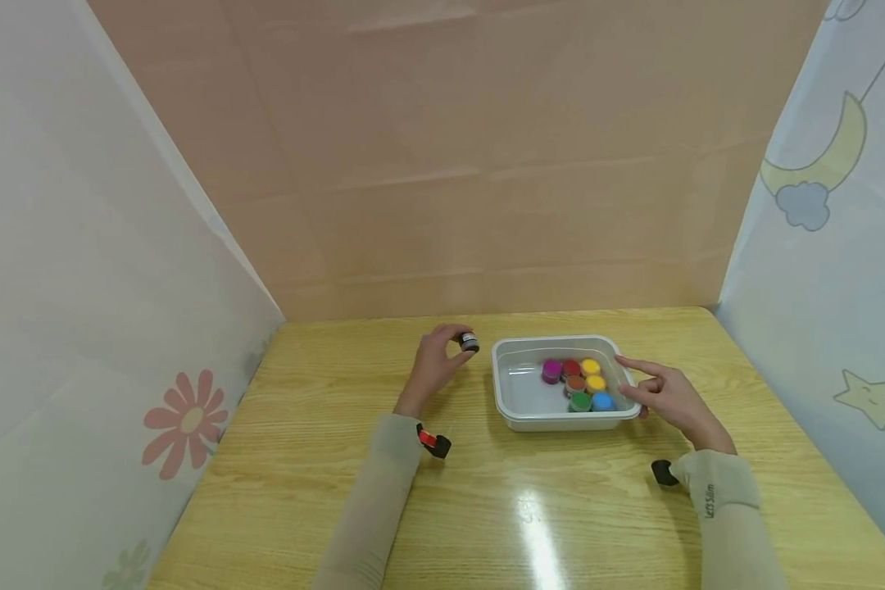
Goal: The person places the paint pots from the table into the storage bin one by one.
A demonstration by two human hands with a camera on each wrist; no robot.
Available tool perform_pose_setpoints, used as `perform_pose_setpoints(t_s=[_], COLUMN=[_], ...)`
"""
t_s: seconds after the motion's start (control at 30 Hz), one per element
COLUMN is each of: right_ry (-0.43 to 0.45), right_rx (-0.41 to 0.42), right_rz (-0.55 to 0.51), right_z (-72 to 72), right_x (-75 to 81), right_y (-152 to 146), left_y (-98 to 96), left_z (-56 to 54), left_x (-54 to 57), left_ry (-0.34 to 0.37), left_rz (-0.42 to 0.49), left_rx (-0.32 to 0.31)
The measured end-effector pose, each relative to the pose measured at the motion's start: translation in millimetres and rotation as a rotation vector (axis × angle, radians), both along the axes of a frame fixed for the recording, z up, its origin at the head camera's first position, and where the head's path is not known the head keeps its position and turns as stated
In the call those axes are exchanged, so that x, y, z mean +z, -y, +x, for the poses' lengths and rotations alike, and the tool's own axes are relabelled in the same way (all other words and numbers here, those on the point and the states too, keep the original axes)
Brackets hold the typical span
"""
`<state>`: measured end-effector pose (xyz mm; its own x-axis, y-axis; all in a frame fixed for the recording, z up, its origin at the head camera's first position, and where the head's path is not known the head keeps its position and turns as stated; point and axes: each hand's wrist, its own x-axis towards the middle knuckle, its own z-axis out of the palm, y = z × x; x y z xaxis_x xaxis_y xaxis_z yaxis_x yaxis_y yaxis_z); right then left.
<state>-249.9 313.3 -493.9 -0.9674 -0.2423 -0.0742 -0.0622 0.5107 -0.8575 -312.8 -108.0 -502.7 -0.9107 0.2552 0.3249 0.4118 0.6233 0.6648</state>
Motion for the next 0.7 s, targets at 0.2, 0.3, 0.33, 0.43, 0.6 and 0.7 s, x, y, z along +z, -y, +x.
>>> perform_pose_setpoints(t_s=[0.2,0.3,0.33,0.43,0.6,0.7], right_ry=[-0.012,-0.015,-0.015,-0.013,-0.01,-0.009], right_rx=[0.005,0.006,0.006,0.007,0.007,0.007], right_rz=[0.004,0.004,0.005,0.004,0.004,0.007], right_z=[0.5,0.7,0.6,0.6,0.8,0.8], right_x=[-0.3,-0.5,-0.7,-0.6,-0.1,0.1], right_y=[0.2,0.1,0.1,0.1,0.2,0.1], left_y=[-14.8,-21.8,-24.1,-30.6,-39.6,-44.4], left_z=[6.3,8.6,9.6,12.2,15.1,15.9], left_x=[11.2,14.0,14.9,17.0,19.5,20.3], left_ry=[-0.025,-0.006,0.001,0.022,0.013,0.016], left_rz=[0.04,0.058,0.06,0.061,0.066,0.102], left_rx=[-0.064,-0.093,-0.098,-0.107,-0.126,-0.16])
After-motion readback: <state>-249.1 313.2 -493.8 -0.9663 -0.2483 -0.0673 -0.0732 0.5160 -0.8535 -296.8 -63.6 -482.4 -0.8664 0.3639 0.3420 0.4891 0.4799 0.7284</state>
